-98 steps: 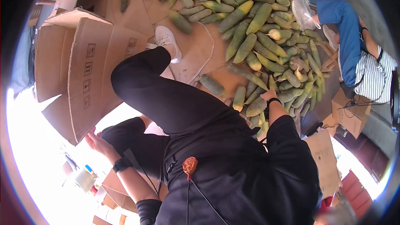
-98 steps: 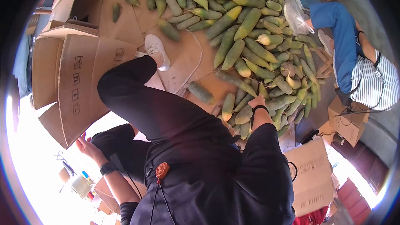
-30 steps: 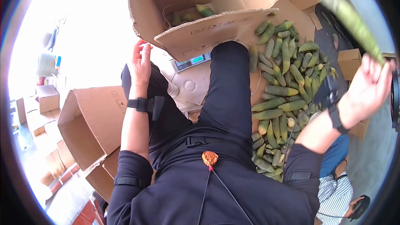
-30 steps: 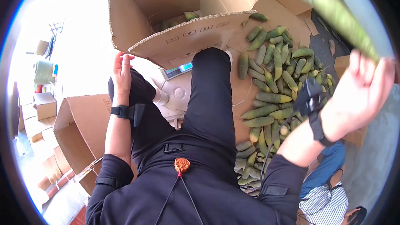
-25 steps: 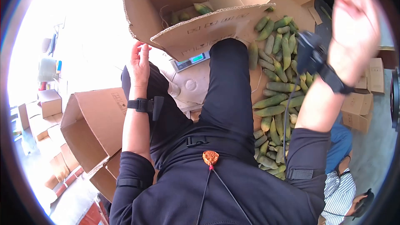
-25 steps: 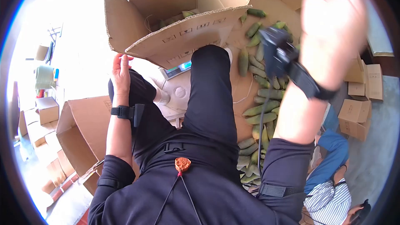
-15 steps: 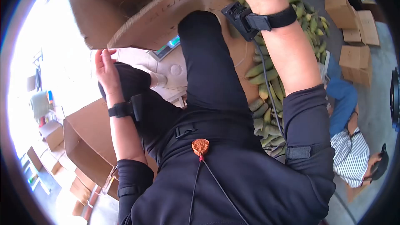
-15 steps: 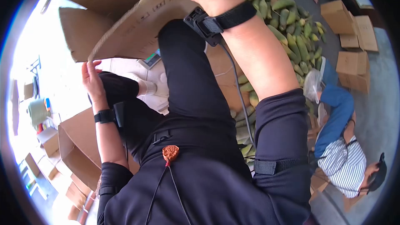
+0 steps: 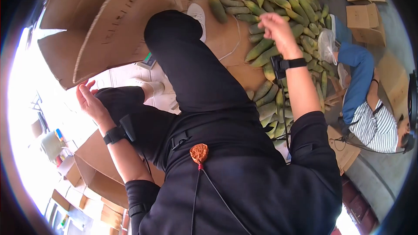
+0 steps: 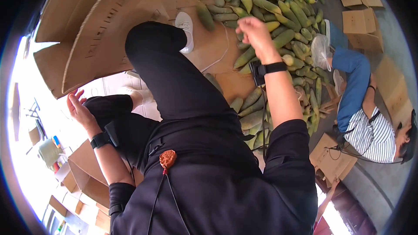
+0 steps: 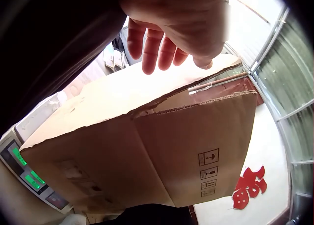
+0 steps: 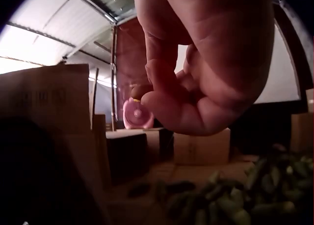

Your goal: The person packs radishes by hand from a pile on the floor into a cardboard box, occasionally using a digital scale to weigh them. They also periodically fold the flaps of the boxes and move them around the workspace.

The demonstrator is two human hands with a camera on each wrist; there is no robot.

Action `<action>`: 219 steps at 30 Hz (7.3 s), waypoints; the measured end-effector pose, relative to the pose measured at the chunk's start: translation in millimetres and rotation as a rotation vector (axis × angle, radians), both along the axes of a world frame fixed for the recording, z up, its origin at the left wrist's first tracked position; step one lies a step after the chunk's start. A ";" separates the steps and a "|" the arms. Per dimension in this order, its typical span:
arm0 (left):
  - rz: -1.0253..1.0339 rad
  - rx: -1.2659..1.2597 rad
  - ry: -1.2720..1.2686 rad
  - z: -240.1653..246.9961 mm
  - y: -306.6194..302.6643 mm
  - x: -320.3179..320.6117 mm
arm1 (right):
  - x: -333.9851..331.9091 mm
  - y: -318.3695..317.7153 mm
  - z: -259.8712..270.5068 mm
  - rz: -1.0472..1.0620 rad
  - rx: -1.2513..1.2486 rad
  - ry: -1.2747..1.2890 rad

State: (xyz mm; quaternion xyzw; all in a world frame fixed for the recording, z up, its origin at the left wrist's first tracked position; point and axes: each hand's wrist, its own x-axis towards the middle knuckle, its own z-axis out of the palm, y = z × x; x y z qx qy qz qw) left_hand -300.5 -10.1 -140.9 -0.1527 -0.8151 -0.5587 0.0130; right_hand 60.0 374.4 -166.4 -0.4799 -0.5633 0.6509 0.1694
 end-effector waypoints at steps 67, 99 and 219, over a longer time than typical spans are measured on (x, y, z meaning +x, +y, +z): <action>0.125 -0.078 -0.039 -1.4 14.4 0.8 | 317.4 -77.3 -154.6 -0.458 -0.399 -1.049; 0.060 0.214 -0.107 -1.0 6.9 2.0 | 4.9 -46.8 148.8 -0.239 0.549 -0.054; 0.063 0.013 -0.066 -0.2 8.7 6.2 | 135.7 -74.6 -144.1 -0.108 -0.130 -0.449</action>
